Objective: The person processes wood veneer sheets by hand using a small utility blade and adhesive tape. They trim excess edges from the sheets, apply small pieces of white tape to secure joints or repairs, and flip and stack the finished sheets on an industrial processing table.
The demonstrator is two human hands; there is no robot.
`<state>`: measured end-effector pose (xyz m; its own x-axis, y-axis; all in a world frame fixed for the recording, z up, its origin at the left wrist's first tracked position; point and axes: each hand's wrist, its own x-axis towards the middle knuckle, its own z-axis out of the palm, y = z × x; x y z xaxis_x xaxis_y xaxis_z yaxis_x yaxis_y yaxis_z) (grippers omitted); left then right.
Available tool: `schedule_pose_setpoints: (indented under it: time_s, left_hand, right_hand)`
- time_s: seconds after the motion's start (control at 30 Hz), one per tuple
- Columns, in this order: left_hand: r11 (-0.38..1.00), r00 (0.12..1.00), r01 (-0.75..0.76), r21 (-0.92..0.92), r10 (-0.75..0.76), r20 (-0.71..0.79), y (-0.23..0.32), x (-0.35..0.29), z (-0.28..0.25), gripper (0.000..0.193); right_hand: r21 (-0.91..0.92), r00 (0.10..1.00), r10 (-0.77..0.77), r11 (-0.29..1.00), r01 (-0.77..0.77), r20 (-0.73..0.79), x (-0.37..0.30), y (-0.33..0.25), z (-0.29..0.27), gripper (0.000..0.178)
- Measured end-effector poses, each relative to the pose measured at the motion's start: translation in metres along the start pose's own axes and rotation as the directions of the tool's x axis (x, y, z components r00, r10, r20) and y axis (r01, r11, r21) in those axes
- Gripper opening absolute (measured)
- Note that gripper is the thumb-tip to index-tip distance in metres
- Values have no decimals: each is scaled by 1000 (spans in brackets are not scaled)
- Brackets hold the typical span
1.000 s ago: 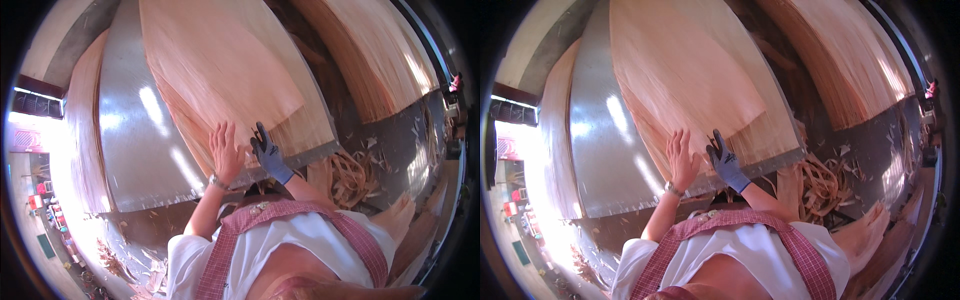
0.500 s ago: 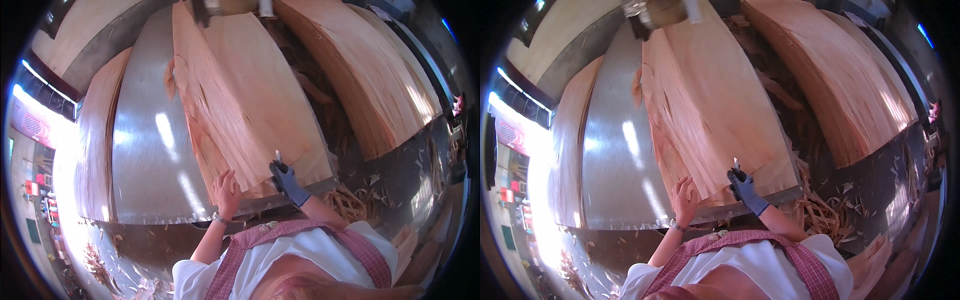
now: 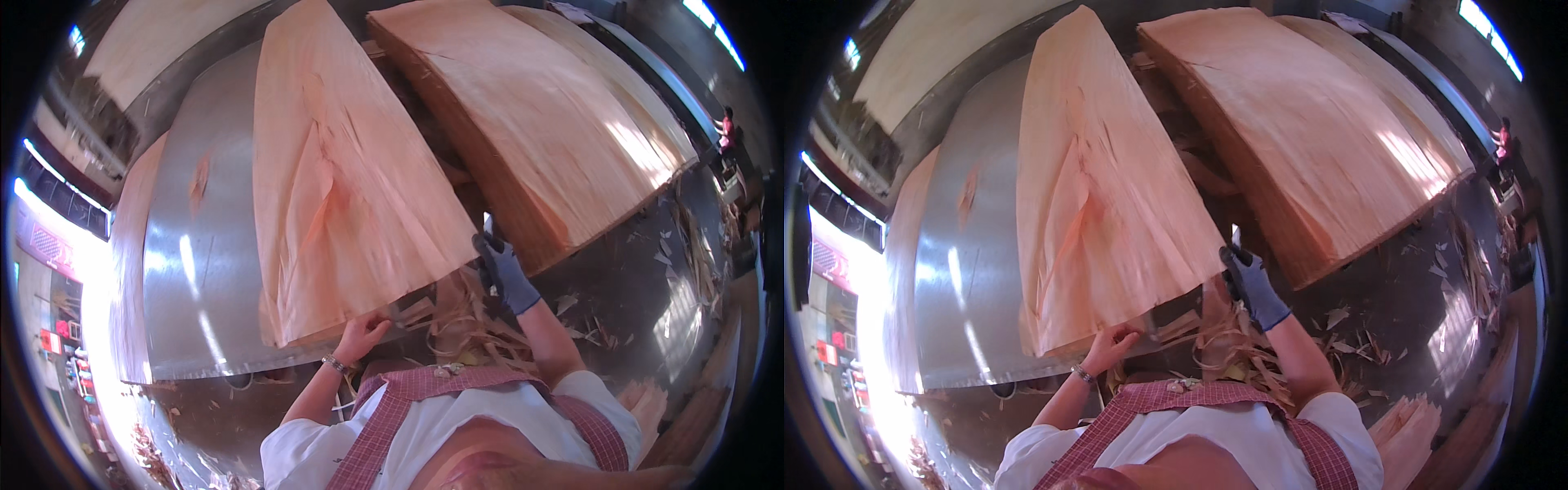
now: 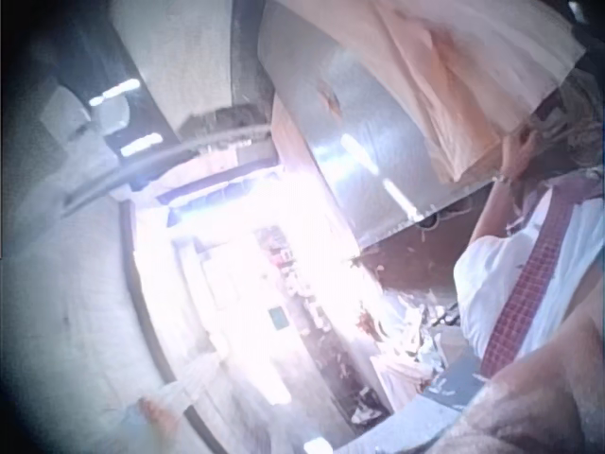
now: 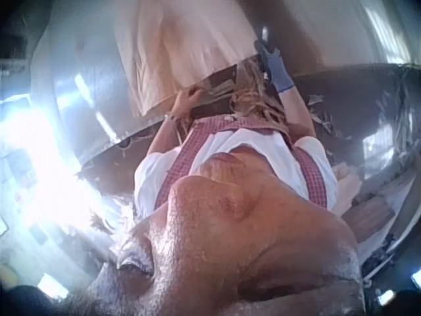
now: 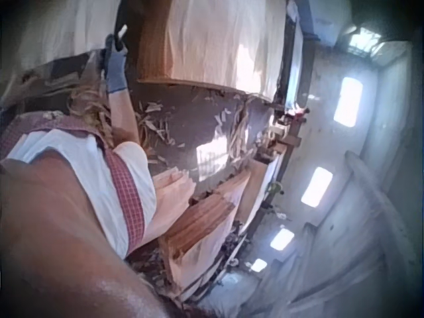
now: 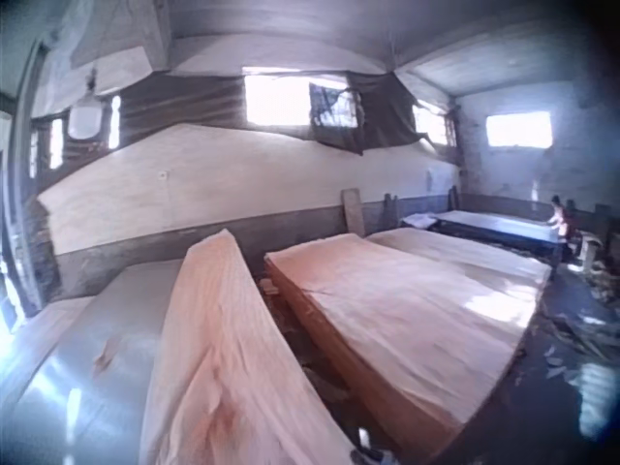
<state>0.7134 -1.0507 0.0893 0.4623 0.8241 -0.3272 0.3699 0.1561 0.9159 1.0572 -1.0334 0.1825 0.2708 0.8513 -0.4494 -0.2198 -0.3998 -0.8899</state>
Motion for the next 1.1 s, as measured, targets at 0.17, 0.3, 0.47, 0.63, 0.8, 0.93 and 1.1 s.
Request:
schedule_pose_setpoints:
  time_s: [0.17, 0.3, 0.47, 0.63, 0.8, 0.93, 1.1]
  left_hand:
    - [676, 878, 463, -573, -260, 403, -19, 46, 96, 72]
    - [181, 890, 272, -945, -422, 175, -37, 87, 158, 110]
    - [-18, 790, -87, -996, -611, -59, -54, 194, 238, 122]
    - [129, 698, -205, -970, -676, -238, -48, 346, 300, 79]
    - [275, 572, -166, -947, -755, -320, 10, 445, 353, 26]
    - [250, 635, -436, -865, -595, -492, 89, 474, 405, 27]
    - [265, 556, -576, -773, -567, -608, 201, 509, 494, 26]
  right_hand:
    - [-93, 990, -68, 994, 57, -121, 47, -46, -186, 34]
    - [-121, 972, -106, 989, 81, -212, 81, -99, -325, 42]
    - [-275, 937, -167, 958, 81, -305, 133, -166, -490, 41]
    - [-386, 913, -242, 917, 105, -327, 183, -245, -612, 50]
    - [-448, 886, -324, 880, 154, -331, 242, -305, -741, 46]
    - [-505, 868, -366, 848, 161, -337, 290, -320, -854, 48]
    - [-477, 882, -392, 847, 235, -261, 354, -343, -982, 50]
